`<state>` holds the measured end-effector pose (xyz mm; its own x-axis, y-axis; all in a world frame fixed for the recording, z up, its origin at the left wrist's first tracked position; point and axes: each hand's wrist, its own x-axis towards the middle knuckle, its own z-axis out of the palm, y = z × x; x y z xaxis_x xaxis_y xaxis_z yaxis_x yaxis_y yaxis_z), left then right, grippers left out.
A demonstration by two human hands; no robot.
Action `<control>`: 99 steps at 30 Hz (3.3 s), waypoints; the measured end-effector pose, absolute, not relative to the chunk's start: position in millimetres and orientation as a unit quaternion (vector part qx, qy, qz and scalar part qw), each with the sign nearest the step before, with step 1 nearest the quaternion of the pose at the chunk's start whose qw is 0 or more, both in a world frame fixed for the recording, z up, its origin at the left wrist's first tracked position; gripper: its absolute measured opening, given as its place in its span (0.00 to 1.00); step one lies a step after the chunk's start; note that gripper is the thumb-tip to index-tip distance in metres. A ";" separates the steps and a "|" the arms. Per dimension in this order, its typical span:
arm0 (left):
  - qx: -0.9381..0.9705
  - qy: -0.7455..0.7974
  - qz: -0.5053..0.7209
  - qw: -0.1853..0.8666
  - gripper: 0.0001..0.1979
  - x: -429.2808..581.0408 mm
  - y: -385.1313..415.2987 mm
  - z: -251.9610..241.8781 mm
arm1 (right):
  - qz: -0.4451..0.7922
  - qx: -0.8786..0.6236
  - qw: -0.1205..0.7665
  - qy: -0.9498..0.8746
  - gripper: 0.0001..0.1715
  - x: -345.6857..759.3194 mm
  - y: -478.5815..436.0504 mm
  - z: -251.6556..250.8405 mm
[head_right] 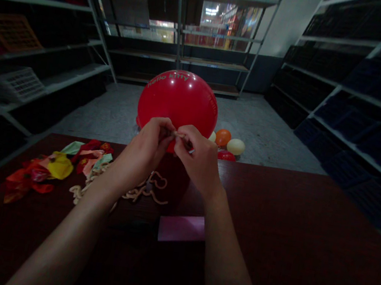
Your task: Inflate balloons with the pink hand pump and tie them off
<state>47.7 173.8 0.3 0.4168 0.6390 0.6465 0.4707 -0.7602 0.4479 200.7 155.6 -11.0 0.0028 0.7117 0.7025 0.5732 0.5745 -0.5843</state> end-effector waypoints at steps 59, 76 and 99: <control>0.788 0.352 0.458 0.216 0.03 42.4 174.6 5.8 | 0.127 -0.467 0.541 -0.688 0.06 191.4 155.9 -8.2; 0.815 0.324 0.481 0.016 0.05 46.2 174.7 0.8 | 0.223 -0.432 0.612 -0.623 0.08 188.7 154.1 -5.4; 0.806 0.324 0.494 -0.040 0.07 49.6 176.1 -6.6 | 0.196 -0.441 0.609 -0.630 0.06 189.4 154.7 -5.8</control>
